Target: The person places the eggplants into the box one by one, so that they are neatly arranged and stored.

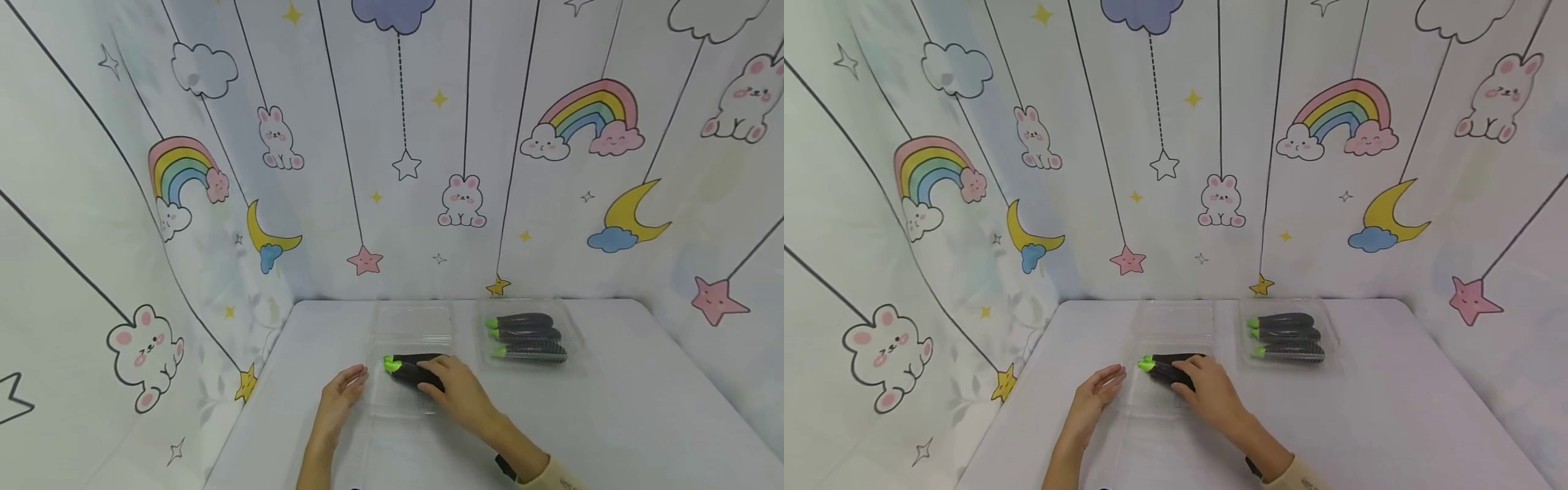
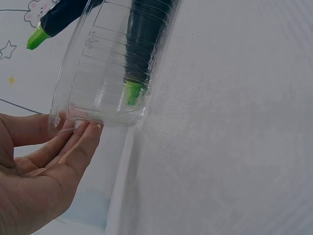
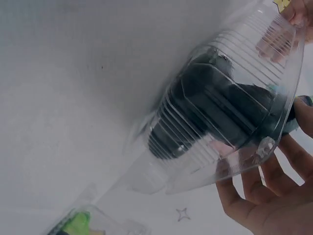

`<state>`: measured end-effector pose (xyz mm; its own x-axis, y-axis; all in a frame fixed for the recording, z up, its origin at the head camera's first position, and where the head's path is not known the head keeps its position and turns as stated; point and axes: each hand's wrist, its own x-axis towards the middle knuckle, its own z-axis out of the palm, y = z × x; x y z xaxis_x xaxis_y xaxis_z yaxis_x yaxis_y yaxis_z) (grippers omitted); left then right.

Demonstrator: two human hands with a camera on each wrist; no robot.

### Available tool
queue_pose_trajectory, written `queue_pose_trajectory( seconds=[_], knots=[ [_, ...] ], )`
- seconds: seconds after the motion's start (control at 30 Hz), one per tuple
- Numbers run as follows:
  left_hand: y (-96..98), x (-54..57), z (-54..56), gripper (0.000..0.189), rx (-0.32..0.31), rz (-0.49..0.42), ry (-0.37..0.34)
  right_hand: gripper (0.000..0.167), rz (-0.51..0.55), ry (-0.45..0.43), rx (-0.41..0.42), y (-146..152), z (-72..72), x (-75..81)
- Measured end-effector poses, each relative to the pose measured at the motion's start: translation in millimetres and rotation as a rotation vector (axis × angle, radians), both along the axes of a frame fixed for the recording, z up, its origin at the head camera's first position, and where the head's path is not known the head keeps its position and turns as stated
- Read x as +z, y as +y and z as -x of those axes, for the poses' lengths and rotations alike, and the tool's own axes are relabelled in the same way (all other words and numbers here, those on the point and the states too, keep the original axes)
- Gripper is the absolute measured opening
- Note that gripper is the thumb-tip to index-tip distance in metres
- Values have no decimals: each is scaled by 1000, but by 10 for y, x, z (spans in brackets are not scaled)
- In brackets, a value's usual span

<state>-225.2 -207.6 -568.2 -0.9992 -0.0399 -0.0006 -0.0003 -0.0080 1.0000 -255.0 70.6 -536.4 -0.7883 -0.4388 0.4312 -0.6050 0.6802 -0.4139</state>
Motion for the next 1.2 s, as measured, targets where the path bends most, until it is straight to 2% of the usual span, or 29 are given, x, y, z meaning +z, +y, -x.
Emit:
queue_pose_trajectory(
  seconds=[0.17,0.53,0.7,0.83,1.2],
  knots=[
    [7,-3,8,46,6,6,3,44,-34,-29,24,-27,-25,-45],
    [16,-9,6,45,-8,-1,13,37,-32,-83,-11,-96,-36,-150],
    [19,-9,17,45,-14,-11,10,26,-33,-106,2,-83,-16,-174],
    [12,4,29,44,-15,-8,9,18,-48,-119,18,-67,10,-176],
    [7,-7,12,46,-21,-4,8,17,-19,-170,47,-2,39,-164]
  ],
)
